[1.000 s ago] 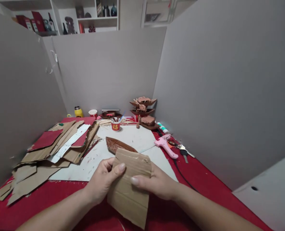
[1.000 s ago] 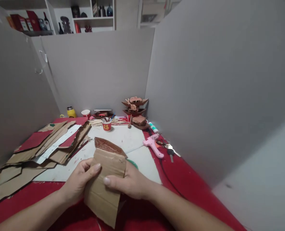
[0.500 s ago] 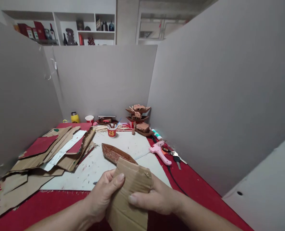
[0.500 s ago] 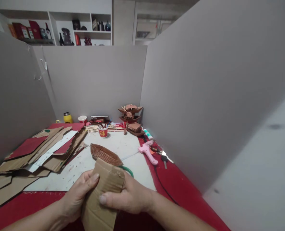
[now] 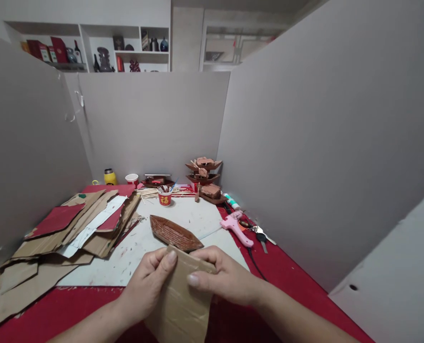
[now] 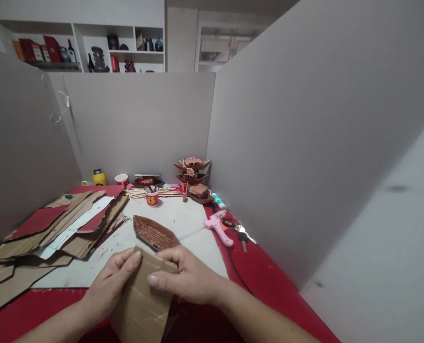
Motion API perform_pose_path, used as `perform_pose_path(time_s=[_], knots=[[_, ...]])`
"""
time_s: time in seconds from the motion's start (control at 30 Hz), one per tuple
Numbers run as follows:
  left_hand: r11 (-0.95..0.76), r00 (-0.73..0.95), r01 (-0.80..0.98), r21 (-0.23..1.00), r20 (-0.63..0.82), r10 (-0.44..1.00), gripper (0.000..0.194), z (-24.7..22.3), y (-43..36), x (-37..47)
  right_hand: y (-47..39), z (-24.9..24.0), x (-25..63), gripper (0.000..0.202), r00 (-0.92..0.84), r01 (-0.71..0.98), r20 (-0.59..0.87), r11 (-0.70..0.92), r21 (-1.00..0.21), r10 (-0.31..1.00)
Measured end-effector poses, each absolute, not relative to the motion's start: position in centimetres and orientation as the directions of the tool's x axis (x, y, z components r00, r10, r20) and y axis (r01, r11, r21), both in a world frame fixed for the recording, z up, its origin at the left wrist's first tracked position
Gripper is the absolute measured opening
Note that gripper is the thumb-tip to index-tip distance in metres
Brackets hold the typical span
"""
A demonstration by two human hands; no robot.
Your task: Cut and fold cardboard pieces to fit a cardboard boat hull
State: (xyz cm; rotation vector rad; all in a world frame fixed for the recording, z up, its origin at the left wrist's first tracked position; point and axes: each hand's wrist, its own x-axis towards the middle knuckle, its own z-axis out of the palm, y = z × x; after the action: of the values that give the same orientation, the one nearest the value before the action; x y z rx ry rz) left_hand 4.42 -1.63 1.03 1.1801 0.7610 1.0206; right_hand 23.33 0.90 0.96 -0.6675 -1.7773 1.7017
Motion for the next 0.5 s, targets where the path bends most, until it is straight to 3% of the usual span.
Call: perform_pose_path(time_s=[0.17, 0.3, 0.4, 0.5], knots=[[0.140, 0.435, -0.305, 0.942, 0.006, 0.901, 0.033, 0.9, -2.2, 4.5, 0.1, 1.6, 23.4, 0.035, -0.739, -0.055, 0.162, 0.182, -0.982, 0.653], [0.294, 0.516, -0.391, 0.872, -0.057, 0.855, 0.034, 0.4, -2.2, 4.8, 0.0, 1.6, 23.7, 0.035, -0.790, -0.108, 0.177, 0.151, -0.983, 0.586], [0.295, 0.494, -0.352, 0.888, -0.091, 0.865, 0.032, 0.6, -2.0, 4.8, 0.4, 1.1, 23.6, 0.034, -0.755, -0.103, 0.121, 0.066, -0.993, 0.645], [0.144, 0.386, -0.262, 0.954, -0.034, 0.922, 0.031, 1.5, -1.3, 4.0, 1.3, 1.1, 23.4, 0.033, -0.607, -0.186, 0.100, -0.019, -0.982, 0.788]])
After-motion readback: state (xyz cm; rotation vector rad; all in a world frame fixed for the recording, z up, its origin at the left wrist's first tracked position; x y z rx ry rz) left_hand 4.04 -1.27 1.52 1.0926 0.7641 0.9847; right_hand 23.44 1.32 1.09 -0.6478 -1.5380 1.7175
